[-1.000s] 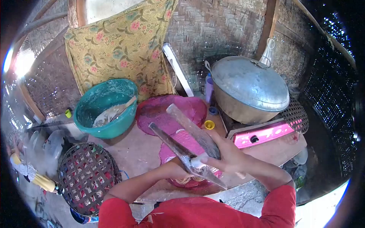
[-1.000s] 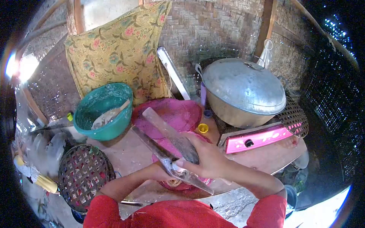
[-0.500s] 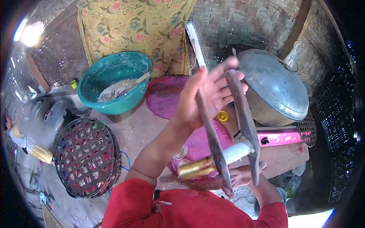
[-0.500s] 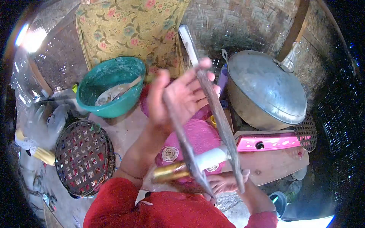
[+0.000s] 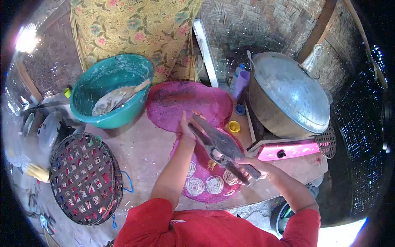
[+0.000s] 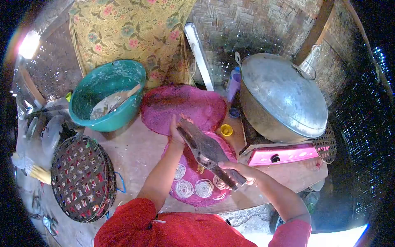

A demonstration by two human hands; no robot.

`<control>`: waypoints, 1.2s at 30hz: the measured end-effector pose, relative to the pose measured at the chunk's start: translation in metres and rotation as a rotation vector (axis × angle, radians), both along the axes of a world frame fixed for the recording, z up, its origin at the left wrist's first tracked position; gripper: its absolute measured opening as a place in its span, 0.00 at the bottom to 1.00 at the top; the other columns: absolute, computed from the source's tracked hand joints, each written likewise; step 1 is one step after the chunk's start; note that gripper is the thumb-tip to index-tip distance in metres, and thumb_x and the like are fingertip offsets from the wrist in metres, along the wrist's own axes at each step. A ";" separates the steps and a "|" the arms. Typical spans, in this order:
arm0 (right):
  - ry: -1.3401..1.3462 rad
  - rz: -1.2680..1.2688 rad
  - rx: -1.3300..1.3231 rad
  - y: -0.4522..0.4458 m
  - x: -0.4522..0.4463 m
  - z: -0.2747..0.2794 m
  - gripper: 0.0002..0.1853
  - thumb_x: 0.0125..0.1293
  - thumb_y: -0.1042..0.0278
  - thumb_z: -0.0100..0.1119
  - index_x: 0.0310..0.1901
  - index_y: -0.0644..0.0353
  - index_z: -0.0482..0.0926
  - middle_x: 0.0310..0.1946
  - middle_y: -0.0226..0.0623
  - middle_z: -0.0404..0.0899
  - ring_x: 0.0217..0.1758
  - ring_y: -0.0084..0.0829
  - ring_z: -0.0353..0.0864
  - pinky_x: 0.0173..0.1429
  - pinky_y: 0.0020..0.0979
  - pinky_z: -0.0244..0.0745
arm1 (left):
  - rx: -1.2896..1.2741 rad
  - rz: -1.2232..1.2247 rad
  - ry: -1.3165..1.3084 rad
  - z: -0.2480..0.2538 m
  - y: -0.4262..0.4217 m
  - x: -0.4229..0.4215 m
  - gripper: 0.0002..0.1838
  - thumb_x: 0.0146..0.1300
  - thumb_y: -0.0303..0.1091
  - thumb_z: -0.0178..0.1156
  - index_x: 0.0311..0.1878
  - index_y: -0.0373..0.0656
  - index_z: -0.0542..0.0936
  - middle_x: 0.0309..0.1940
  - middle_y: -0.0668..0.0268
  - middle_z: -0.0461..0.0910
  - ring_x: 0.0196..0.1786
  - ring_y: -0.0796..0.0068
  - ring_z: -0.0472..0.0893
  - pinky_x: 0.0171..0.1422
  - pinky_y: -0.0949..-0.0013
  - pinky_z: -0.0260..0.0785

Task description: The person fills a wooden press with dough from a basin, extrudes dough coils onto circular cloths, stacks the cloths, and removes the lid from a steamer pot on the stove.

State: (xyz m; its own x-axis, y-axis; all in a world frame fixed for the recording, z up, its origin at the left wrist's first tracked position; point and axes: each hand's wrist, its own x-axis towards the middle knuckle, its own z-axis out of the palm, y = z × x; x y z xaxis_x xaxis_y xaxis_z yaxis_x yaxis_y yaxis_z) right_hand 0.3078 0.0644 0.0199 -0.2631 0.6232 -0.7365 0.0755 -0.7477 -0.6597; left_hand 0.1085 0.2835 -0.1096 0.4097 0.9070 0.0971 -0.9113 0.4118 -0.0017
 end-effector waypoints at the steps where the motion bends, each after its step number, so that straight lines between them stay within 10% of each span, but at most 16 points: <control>1: 0.000 -0.002 -0.005 0.000 -0.007 0.008 0.26 0.63 0.42 0.53 0.41 0.63 0.76 0.28 0.37 0.80 0.26 0.29 0.79 0.27 0.29 0.74 | -0.005 -0.002 0.000 0.008 0.002 -0.006 0.25 0.63 0.62 0.48 0.38 0.46 0.72 0.31 0.64 0.73 0.38 0.62 0.74 0.51 0.59 0.67; 36: 0.033 0.013 0.126 -0.031 -0.026 0.044 0.25 0.63 0.48 0.57 0.37 0.70 0.79 0.23 0.42 0.80 0.22 0.29 0.80 0.25 0.26 0.76 | -0.104 -0.005 0.147 0.052 -0.028 -0.028 0.25 0.64 0.64 0.43 0.29 0.51 0.70 0.23 0.69 0.71 0.29 0.66 0.72 0.39 0.58 0.65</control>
